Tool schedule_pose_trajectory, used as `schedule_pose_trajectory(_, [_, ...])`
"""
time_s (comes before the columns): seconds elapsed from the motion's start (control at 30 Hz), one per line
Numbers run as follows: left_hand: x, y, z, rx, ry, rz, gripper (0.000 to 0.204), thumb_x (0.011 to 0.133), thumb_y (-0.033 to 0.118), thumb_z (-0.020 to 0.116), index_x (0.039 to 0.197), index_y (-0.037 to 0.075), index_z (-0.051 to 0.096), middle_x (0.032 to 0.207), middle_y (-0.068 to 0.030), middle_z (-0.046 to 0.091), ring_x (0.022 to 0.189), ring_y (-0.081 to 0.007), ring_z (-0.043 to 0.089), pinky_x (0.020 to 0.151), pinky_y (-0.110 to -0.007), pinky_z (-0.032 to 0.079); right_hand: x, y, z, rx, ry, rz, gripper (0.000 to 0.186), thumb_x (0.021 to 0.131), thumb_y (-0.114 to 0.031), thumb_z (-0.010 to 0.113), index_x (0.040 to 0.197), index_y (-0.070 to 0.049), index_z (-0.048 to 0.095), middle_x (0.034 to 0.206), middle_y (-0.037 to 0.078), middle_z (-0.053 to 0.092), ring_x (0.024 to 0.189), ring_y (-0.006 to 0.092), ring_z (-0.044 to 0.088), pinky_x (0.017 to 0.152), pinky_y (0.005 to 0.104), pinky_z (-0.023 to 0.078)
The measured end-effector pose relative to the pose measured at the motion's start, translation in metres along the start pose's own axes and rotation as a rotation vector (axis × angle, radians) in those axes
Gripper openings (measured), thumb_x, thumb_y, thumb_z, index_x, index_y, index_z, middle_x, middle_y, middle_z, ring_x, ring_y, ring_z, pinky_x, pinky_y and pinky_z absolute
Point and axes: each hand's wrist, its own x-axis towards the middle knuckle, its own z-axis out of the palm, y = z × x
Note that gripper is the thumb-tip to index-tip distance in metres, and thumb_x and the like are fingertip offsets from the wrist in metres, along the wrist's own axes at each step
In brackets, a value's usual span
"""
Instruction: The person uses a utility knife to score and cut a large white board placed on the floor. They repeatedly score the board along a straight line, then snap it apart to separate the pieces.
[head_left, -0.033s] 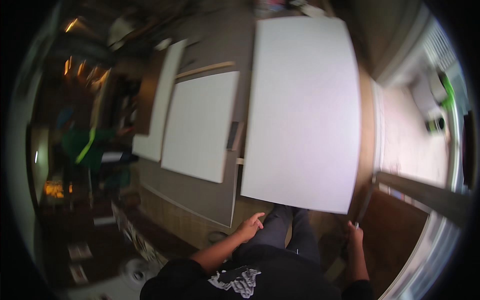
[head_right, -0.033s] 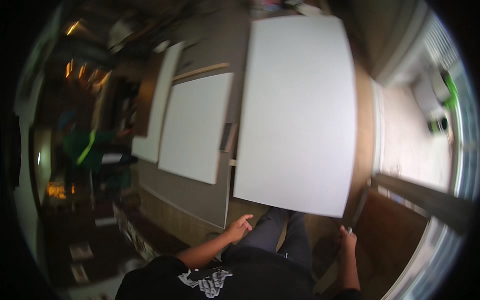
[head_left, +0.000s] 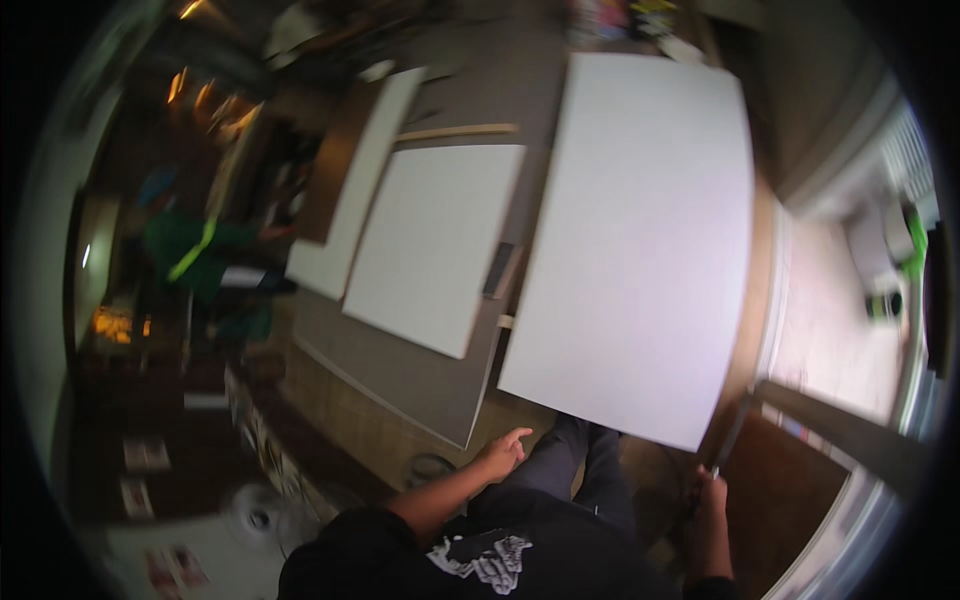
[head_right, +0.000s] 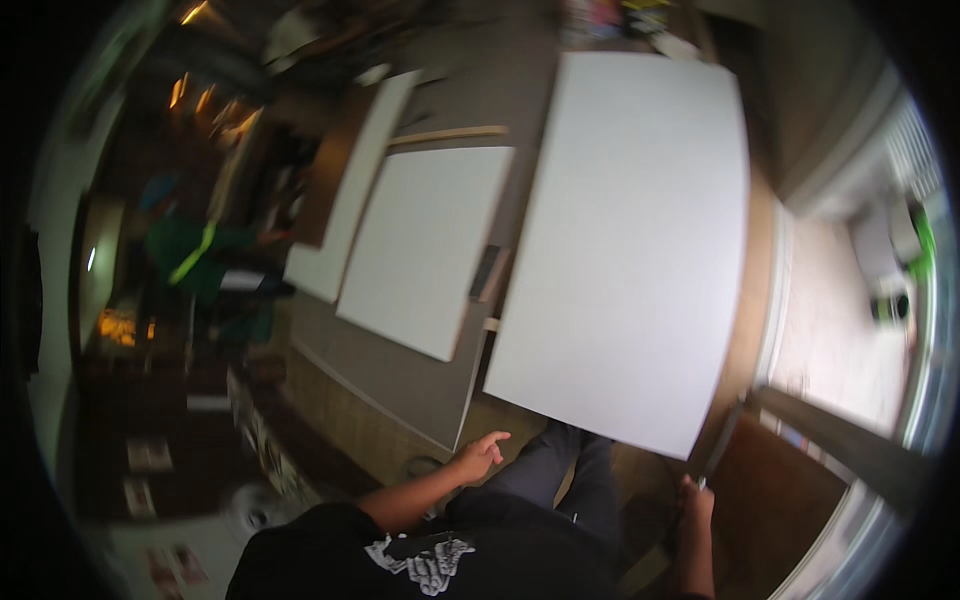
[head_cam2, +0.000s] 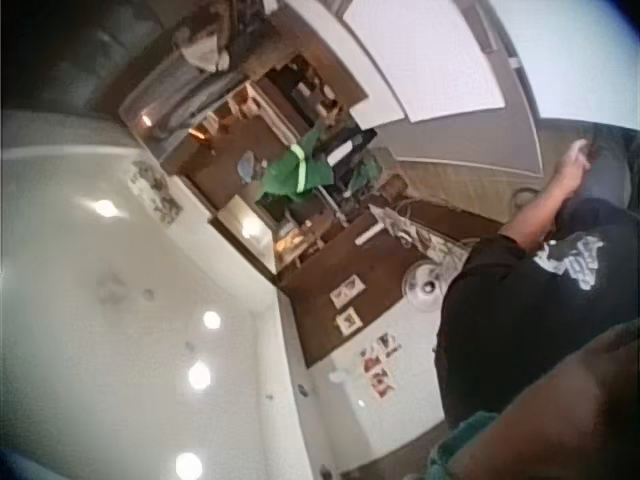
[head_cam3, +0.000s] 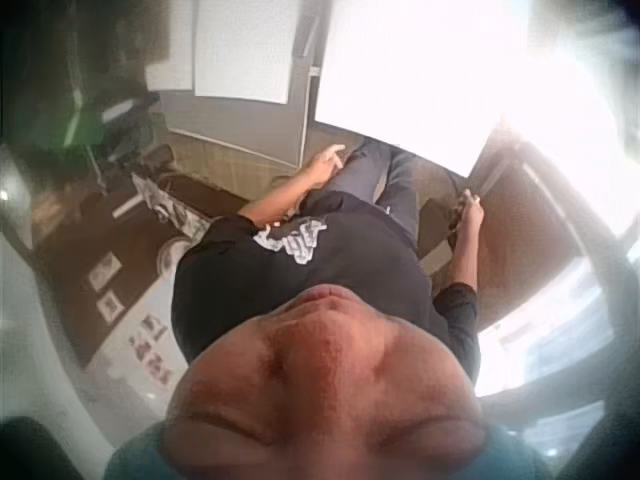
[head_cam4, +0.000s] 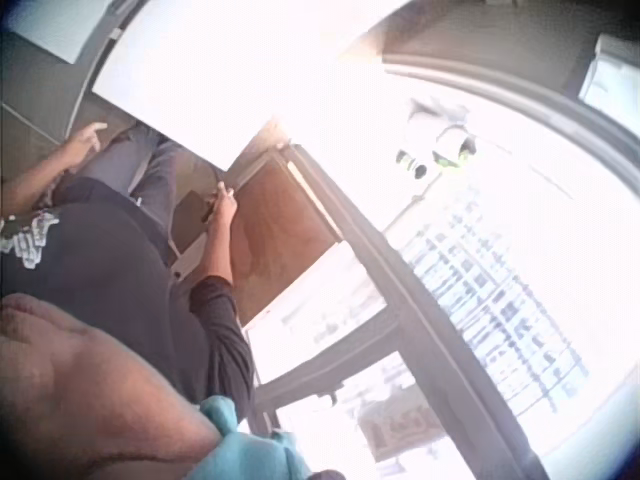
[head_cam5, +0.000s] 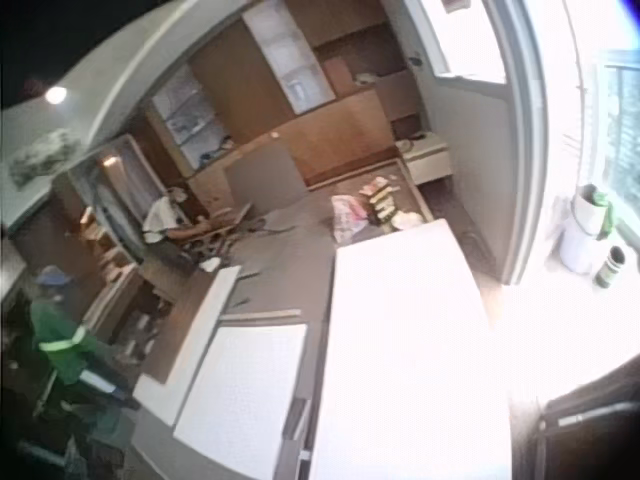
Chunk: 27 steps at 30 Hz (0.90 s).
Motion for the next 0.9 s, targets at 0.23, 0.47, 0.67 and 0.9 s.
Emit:
schedule_pose_trajectory(0.23, [-0.121,-0.130,-0.004,-0.090,0.543,-0.144,0.030,0.101,0.026,0.054,0.123,0.008,0.063,0.118,-0.0184,0.070,0.111,-0.0365,0.066,0.092,-0.044,0.052,-0.015,-0.075,0.025,-0.473,-0.258,-0.333,0.006,0.081,-0.003,0.067,0.084,0.000,0.062,0.064,0.007,0.060,0.048,0.0198,0.059,0.042,0.0326,0.047])
schedule_pose_trajectory(0.47, [-0.176,-0.238,0.069,-0.135,0.444,-0.392,0.071,0.098,0.066,0.043,0.121,0.003,0.067,0.119,-0.0226,0.068,0.112,-0.0391,0.064,0.099,-0.046,0.047,0.041,-0.093,0.032,-0.847,-0.086,-0.483,0.022,0.087,-0.016,0.071,0.088,0.005,0.065,0.066,0.011,0.062,0.051,0.0215,0.061,0.044,0.0359,0.049])
schedule_pose_trajectory(0.67, [-0.193,-0.280,0.069,-0.188,0.241,-0.350,0.081,0.099,0.068,0.034,0.115,-0.004,0.066,0.119,-0.0253,0.068,0.113,-0.0416,0.063,0.099,-0.049,0.046,-0.039,-0.066,0.020,-1.104,-0.308,-0.415,0.038,0.092,-0.049,0.061,0.090,-0.011,0.065,0.066,0.007,0.061,0.059,0.0258,0.059,0.048,0.0505,0.045])
schedule_pose_trajectory(0.9, [-0.183,-0.379,0.065,-0.070,0.636,-0.160,0.076,0.098,0.066,0.040,0.103,-0.003,0.070,0.106,-0.0270,0.070,0.106,-0.0412,0.067,0.095,-0.050,0.048,-0.098,0.040,0.054,-1.072,-0.029,-0.553,0.031,0.090,-0.038,0.067,0.086,-0.007,0.065,0.064,0.006,0.060,0.056,0.0217,0.058,0.047,0.0451,0.045])
